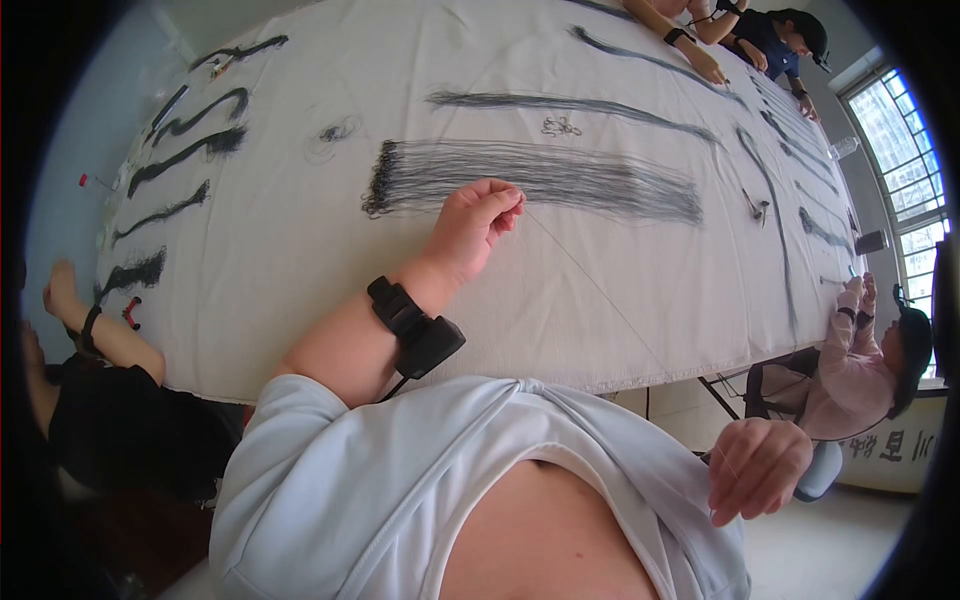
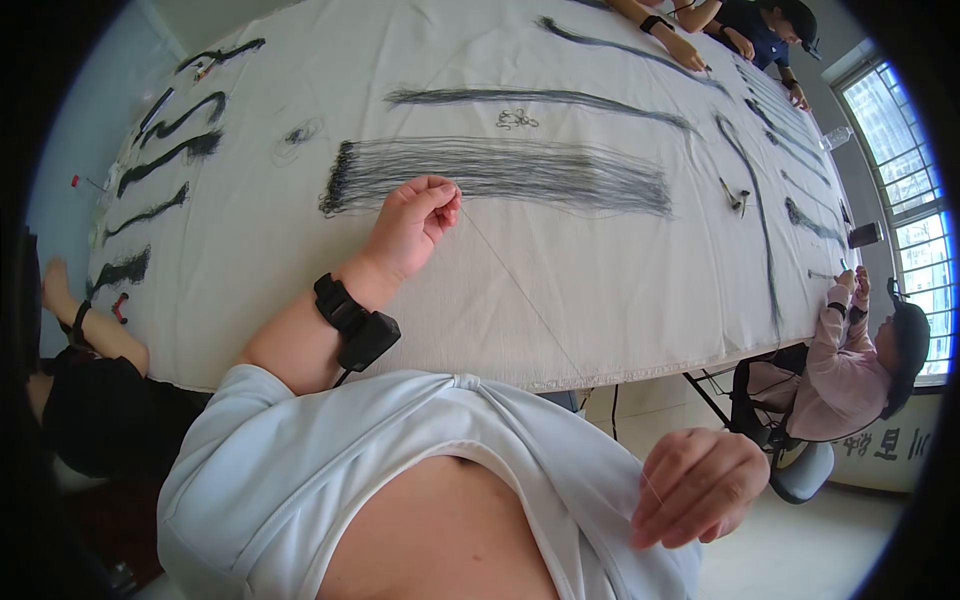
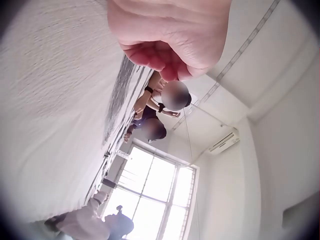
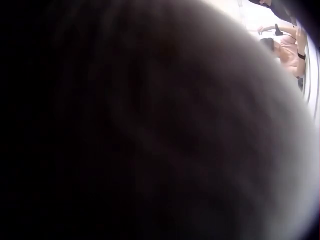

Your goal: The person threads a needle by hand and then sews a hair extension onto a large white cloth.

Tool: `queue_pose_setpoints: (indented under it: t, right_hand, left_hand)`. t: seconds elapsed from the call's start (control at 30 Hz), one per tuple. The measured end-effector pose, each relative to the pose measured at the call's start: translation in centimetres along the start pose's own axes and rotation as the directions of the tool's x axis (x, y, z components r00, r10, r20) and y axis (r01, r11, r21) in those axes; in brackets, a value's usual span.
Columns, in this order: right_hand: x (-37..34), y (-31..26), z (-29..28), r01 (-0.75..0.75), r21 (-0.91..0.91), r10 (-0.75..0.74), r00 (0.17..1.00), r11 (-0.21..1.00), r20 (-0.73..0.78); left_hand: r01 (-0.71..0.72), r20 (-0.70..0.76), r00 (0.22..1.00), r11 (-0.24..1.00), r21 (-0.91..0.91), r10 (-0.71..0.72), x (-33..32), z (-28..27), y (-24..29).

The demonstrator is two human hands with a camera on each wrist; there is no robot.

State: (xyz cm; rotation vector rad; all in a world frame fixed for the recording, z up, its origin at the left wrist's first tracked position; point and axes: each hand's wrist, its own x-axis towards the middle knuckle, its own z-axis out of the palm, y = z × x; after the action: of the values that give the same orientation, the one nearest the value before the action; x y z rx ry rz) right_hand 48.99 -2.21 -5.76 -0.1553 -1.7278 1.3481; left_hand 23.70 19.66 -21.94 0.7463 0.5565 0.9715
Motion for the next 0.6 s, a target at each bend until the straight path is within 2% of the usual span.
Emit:
queue_pose_setpoints:
  t: [0.1,0.13,0.2,0.23,0.27,0.3,0.33,0.37,0.4,0.43,0.5,0.6]
  right_hand:
    - [0.3,-0.7,1.4,0.246,0.037,-0.245,0.969,0.969,-0.028]
    - [0.8,-0.7,1.0,0.309,0.118,-0.311,0.950,0.944,0.000]
    - [2.2,0.7,-0.4,0.453,0.416,-0.427,0.890,0.789,-0.159]
    - [1.2,1.1,-1.8,0.422,0.350,-0.265,0.870,0.836,-0.415]
    - [0.1,3.2,-5.6,0.315,0.377,0.031,0.730,0.871,-0.683]
    - [3.7,6.2,-7.9,-0.240,-0.066,0.046,0.432,0.969,-0.901]
    - [3.2,9.6,-10.5,-0.454,0.005,0.183,0.348,0.891,-0.919]
    - [1.6,11.6,-12.6,-0.599,0.111,0.349,0.298,0.793,-0.888]
    - [1.9,12.7,-12.0,-0.630,0.109,0.340,0.259,0.769,-0.904]
    - [1.4,13.2,-12.2,-0.739,-0.047,0.310,0.338,0.672,-0.888]
    - [0.9,13.9,-11.4,-0.594,-0.038,0.304,0.464,0.803,-0.832]
    - [1.8,13.3,-9.4,-0.401,0.250,0.413,0.396,0.881,-0.820]
  left_hand:
    - [0.008,0.038,0.999,1.000,0.025,-0.009,0.1,-0.1,-0.2]
    - [0.012,0.055,0.998,0.999,0.032,-0.014,0.1,-0.2,-0.3]
    - [0.019,0.079,0.997,0.999,0.048,-0.023,0.1,-0.2,-0.3]
    - [0.023,0.086,0.996,0.998,0.056,-0.028,-0.1,0.0,-0.4]
    - [0.025,0.094,0.995,0.998,0.064,-0.031,-0.2,0.2,-0.5]
    - [0.033,0.093,0.995,0.997,0.069,-0.039,-0.3,0.3,-0.5]
    - [0.040,0.093,0.995,0.996,0.076,-0.047,-0.5,0.4,-0.6]
    - [0.041,0.095,0.994,0.996,0.083,-0.049,-0.5,0.5,-0.4]
    - [0.044,0.071,0.996,0.989,0.140,-0.055,-0.6,0.6,-0.3]
    - [0.036,0.076,0.996,0.991,0.129,-0.046,-0.4,0.6,-0.2]
    - [0.047,0.074,0.996,0.993,0.113,-0.055,-0.6,0.6,-0.2]
    - [0.019,0.084,0.996,0.992,0.124,-0.029,-0.4,0.4,-0.4]
